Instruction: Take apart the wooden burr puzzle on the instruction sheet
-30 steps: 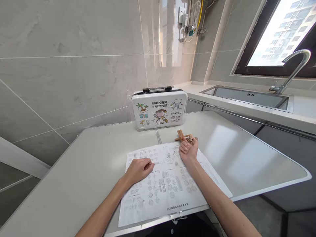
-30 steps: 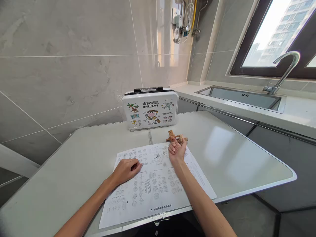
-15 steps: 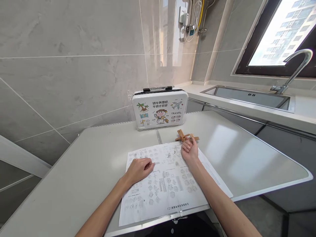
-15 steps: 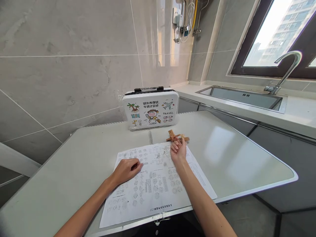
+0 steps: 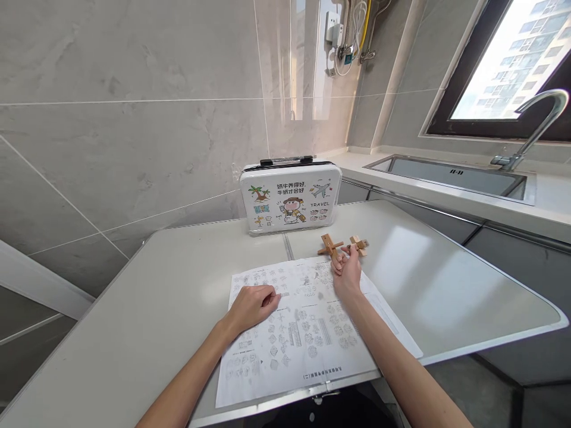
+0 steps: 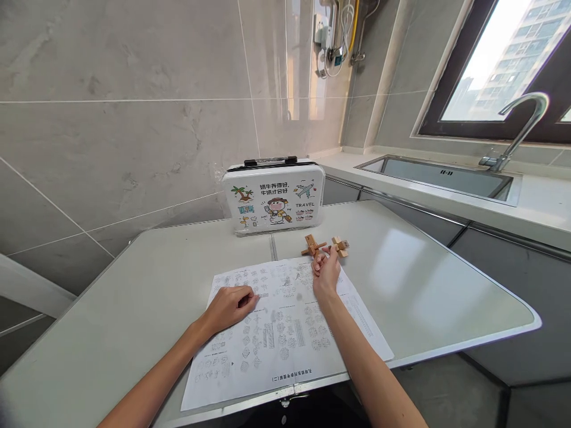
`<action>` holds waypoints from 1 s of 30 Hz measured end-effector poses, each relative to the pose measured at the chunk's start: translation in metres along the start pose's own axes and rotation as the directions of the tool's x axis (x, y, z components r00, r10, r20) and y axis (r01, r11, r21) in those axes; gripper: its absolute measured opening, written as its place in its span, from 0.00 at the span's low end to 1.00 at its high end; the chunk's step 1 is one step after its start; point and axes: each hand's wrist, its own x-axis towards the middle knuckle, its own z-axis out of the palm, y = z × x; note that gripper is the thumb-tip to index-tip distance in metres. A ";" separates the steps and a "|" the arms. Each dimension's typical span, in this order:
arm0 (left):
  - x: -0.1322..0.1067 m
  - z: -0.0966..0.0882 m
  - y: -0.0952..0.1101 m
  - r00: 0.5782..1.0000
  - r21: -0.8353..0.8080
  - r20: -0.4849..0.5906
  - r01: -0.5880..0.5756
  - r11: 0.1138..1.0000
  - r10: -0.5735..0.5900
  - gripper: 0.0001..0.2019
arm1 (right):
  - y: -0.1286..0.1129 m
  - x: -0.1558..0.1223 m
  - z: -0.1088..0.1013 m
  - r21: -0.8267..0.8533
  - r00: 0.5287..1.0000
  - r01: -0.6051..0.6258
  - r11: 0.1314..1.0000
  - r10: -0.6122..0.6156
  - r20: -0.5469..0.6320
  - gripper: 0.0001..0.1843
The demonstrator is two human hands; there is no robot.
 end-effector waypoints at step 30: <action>0.008 -0.019 0.014 0.991 -0.820 0.080 0.126 0.558 -0.106 0.27 | 0.013 -0.074 0.022 -0.633 0.378 0.473 0.612 0.508 0.774 0.13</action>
